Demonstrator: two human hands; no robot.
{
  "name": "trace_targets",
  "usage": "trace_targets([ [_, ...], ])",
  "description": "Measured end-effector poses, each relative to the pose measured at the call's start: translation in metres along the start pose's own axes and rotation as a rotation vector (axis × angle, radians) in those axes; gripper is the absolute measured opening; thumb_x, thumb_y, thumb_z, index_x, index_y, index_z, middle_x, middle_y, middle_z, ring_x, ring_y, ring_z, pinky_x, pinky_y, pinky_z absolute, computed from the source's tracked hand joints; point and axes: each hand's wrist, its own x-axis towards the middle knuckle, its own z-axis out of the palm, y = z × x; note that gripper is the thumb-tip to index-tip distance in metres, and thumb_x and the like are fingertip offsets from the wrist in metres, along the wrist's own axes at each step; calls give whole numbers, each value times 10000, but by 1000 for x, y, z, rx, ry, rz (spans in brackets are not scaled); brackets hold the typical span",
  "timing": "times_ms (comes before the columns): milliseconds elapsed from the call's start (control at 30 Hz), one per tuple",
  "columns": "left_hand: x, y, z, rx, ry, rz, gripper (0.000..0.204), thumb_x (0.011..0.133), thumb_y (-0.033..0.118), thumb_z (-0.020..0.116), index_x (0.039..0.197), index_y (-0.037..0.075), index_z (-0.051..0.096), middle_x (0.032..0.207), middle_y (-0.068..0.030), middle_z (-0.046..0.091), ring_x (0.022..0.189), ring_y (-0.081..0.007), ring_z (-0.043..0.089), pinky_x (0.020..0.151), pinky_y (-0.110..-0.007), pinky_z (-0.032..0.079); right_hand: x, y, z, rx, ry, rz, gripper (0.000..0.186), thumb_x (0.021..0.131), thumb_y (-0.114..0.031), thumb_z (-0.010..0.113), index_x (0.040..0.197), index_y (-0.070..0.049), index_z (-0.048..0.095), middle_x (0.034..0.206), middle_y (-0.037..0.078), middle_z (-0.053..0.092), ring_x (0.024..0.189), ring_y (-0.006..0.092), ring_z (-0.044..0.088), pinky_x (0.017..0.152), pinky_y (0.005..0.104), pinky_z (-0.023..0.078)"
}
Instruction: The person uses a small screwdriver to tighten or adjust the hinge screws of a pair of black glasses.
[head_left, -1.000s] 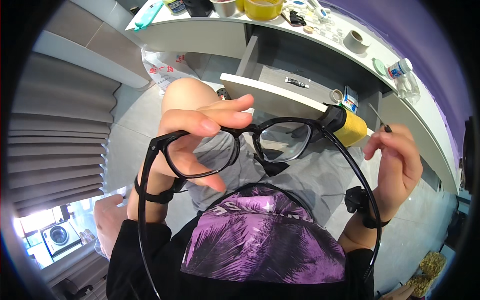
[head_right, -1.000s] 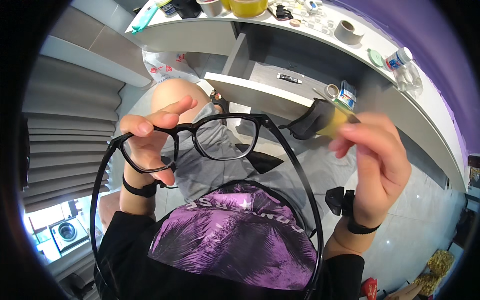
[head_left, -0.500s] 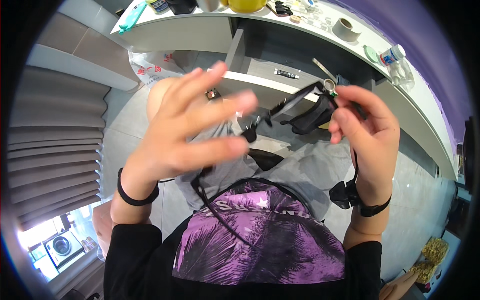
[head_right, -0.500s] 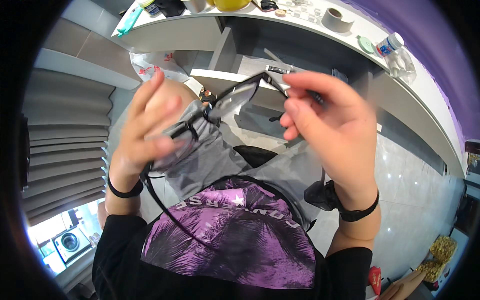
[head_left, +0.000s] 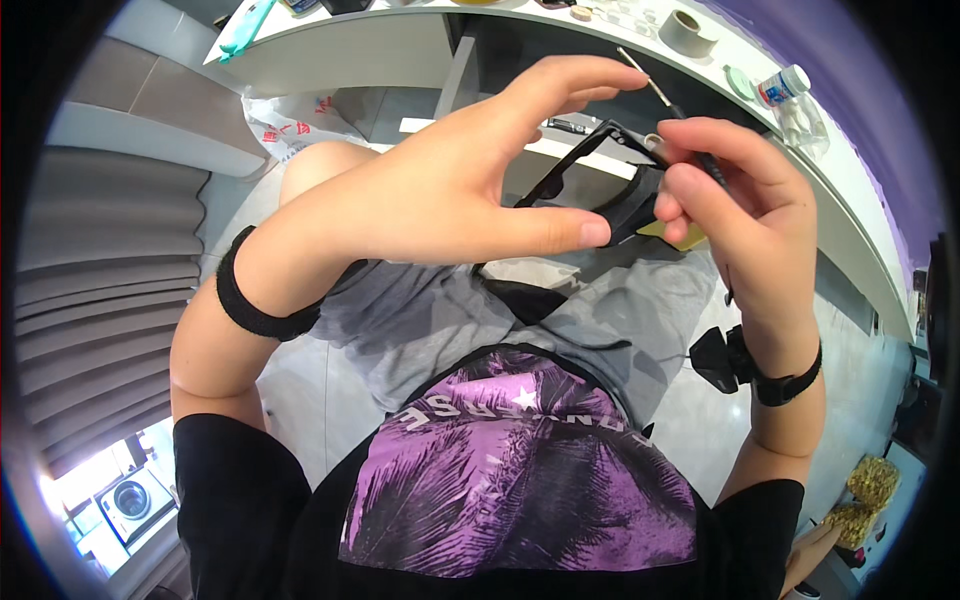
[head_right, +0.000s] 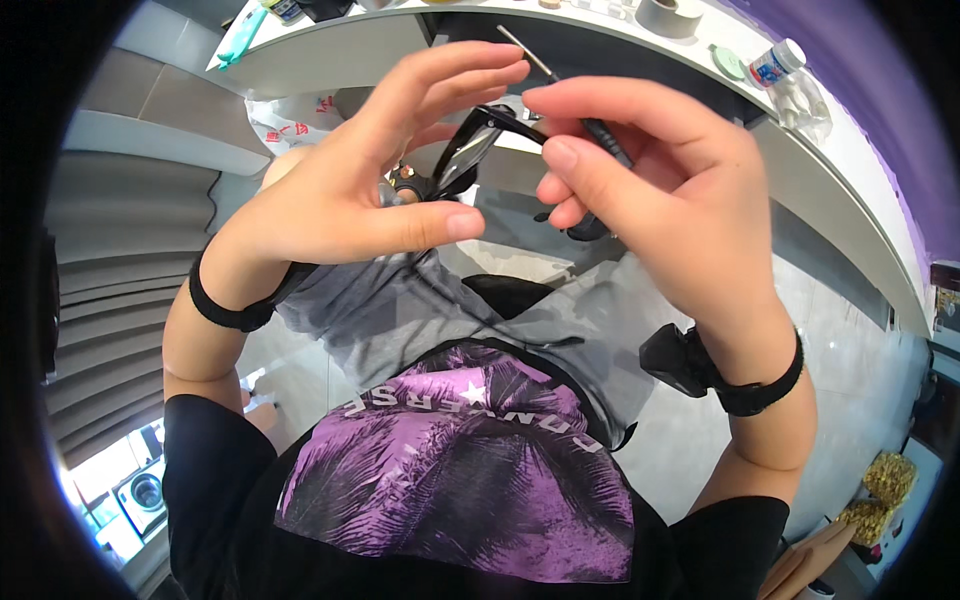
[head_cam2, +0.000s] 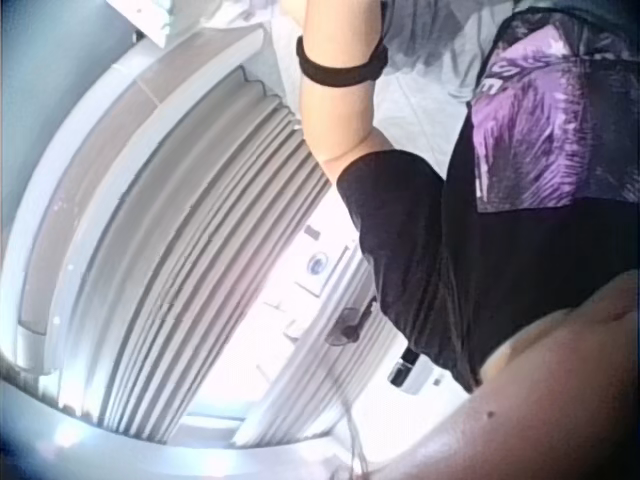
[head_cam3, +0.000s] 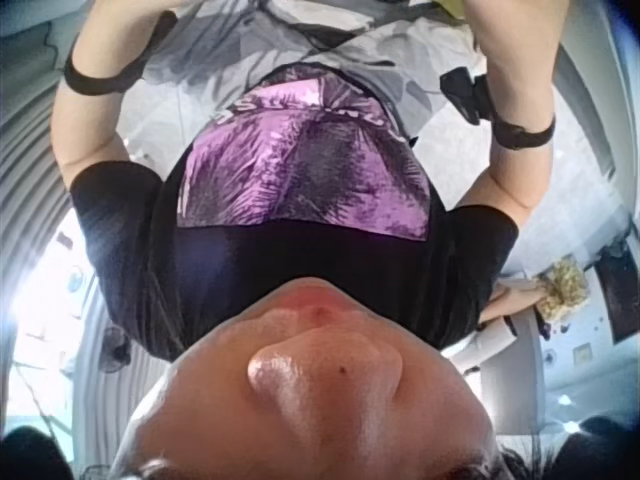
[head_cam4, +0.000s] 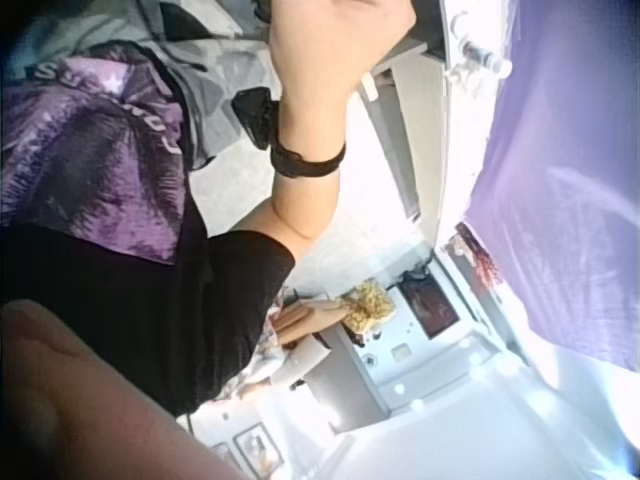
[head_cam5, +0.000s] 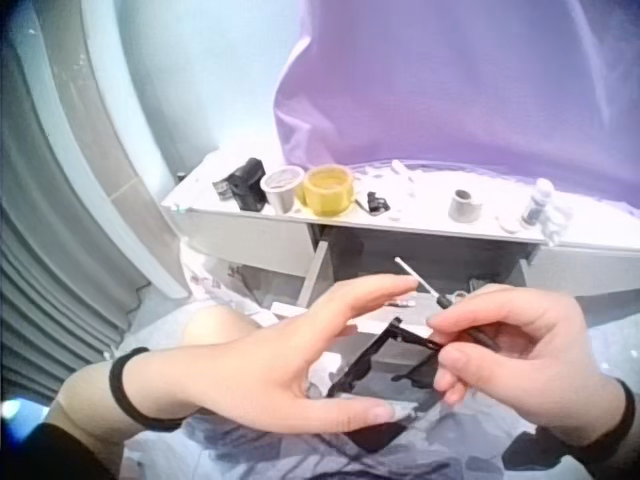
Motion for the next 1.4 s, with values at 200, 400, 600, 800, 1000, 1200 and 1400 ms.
trace_targets([
  [200, -7, 16, 10, -312, 14, -200, 571, 779, 37, 628, 1286, 16, 367, 1191, -98, 495, 1050, -186, 551, 799, -273, 489, -12, -3, -10, -119, -22, -74, 192, 855, -3, 532, 1037, 51, 560, 899, 113, 595, 754, 138, 583, 651, 232, 473],
  [400, -18, 13, 19, 22, 215, -206, 419, 750, 25, 657, 1148, 5, 526, 989, -63, 562, 815, -110, 579, 646, -201, 505, -37, -18, -23, -643, 86, -341, 194, 897, 4, 443, 1079, 45, 499, 886, 157, 619, 798, 192, 602, 729, 282, 475],
  [600, -18, 23, 29, 172, 301, -175, 372, 726, 101, 656, 1073, -3, 573, 841, -22, 525, 651, -44, 501, 471, -162, 397, -47, -24, 0, -892, -69, -424, 259, 802, 125, 494, 1051, 56, 501, 852, 192, 602, 748, 239, 607, 700, 309, 493],
  [800, -15, 24, 32, 219, 306, -202, 381, 708, 112, 653, 1065, 4, 578, 833, -24, 512, 624, -33, 495, 475, -158, 391, -43, -17, 3, -859, -48, -488, 268, 790, 151, 488, 1037, 50, 514, 812, 175, 597, 689, 227, 577, 637, 297, 478],
  [1000, -15, 21, 36, 191, 334, -149, 386, 692, 89, 650, 1062, 6, 580, 856, -32, 504, 616, -41, 503, 485, -162, 417, -41, -15, 1, -876, -67, -488, 258, 805, 127, 496, 1048, 45, 513, 805, 171, 603, 698, 230, 579, 611, 295, 471],
  [1200, -11, 23, 34, 234, 320, -111, 394, 674, 98, 661, 1054, 19, 590, 824, -20, 504, 571, -36, 475, 455, -158, 373, -42, -23, -2, -887, -113, -429, 250, 809, 118, 501, 1048, 43, 505, 811, 178, 605, 716, 238, 584, 619, 302, 480],
  [1400, -11, 23, 34, 248, 336, -147, 396, 647, 110, 677, 1030, 36, 609, 775, -8, 511, 522, -37, 430, 434, -165, 326, -38, -18, -1, -909, -111, -486, 265, 802, 124, 503, 1051, 36, 500, 827, 183, 605, 735, 258, 593, 647, 320, 490],
])
